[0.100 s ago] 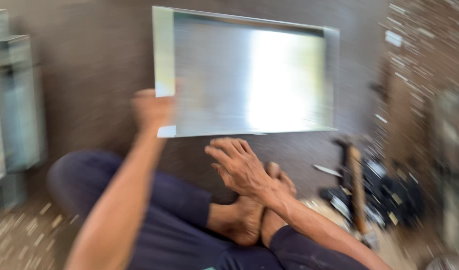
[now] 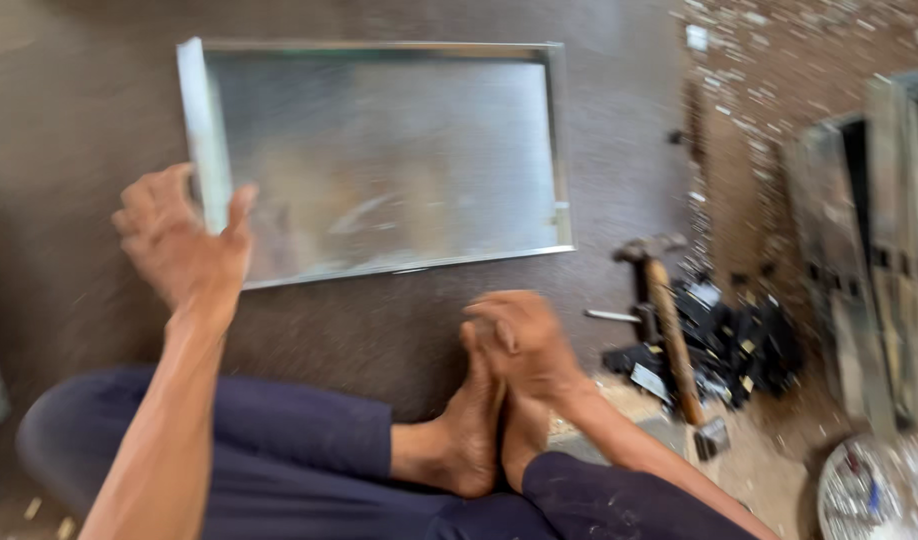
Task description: The person sits on the floor and uses a hammer to attach small metal locks to the edges of rectangular glass panels. They repeatedly pick up a lock, position it on the panel, and hammer it into place before moving to the next panel.
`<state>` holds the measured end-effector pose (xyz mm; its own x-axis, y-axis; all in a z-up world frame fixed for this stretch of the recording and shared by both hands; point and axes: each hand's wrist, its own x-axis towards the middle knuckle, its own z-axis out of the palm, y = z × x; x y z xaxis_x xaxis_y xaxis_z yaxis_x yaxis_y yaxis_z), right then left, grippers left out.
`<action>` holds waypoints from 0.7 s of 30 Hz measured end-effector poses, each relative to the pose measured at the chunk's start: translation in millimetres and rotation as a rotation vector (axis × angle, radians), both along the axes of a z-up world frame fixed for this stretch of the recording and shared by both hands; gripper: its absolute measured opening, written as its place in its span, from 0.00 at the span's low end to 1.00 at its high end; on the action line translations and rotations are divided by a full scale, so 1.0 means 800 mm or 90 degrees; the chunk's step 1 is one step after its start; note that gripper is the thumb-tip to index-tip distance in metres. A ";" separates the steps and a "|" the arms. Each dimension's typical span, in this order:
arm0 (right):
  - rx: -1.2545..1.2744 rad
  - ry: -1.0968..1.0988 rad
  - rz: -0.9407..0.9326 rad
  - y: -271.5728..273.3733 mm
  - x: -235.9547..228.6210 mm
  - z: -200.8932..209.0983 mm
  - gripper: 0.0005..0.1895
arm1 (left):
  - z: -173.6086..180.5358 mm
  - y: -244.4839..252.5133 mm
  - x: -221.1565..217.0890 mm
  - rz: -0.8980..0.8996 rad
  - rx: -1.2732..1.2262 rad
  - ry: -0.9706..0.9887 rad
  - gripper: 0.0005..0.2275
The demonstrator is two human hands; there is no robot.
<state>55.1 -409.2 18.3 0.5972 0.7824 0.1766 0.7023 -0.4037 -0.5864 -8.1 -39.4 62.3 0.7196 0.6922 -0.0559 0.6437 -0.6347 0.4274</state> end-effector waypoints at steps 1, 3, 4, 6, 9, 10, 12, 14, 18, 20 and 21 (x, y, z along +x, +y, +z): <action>-0.042 -0.028 -0.070 -0.039 0.019 -0.014 0.15 | -0.014 -0.010 0.009 -0.057 -0.062 -0.100 0.20; -0.071 -0.058 -0.244 -0.113 0.041 -0.029 0.12 | -0.032 -0.052 0.005 -0.163 -0.218 -0.092 0.14; -0.134 -0.027 -0.316 -0.153 0.048 -0.027 0.14 | -0.044 -0.081 0.016 -0.234 -0.305 -0.006 0.12; -0.225 -0.106 -0.444 -0.219 0.063 -0.022 0.18 | -0.064 -0.140 0.047 -0.427 0.018 -0.153 0.19; -0.296 -0.084 -0.548 -0.283 0.085 -0.031 0.25 | -0.082 -0.166 0.073 -0.446 -0.055 -0.046 0.18; -0.277 -0.014 -0.581 -0.301 0.084 -0.029 0.24 | -0.090 -0.169 0.077 -0.444 -0.107 0.001 0.20; -0.216 0.127 -0.643 -0.312 0.089 -0.032 0.20 | -0.092 -0.170 0.058 -0.405 -0.070 -0.109 0.17; -0.211 0.044 -0.568 -0.311 0.103 -0.033 0.21 | -0.081 -0.153 0.043 -0.403 -0.065 0.206 0.19; -0.263 -0.016 -0.403 -0.299 0.127 -0.041 0.19 | -0.060 -0.124 0.040 -0.415 0.026 0.127 0.15; -0.299 -0.027 -0.434 -0.297 0.135 -0.022 0.13 | -0.055 -0.133 0.031 -0.412 0.007 0.036 0.17; -0.316 -0.031 -0.445 -0.287 0.132 -0.010 0.11 | -0.053 -0.155 0.023 -0.402 -0.037 -0.059 0.16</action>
<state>160.7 -639.0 10.5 0.9716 0.2309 -0.0516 0.2162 -0.9551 -0.2025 10.3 -163.8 19.8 0.9914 0.1312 0.0013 0.1124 -0.8539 0.5081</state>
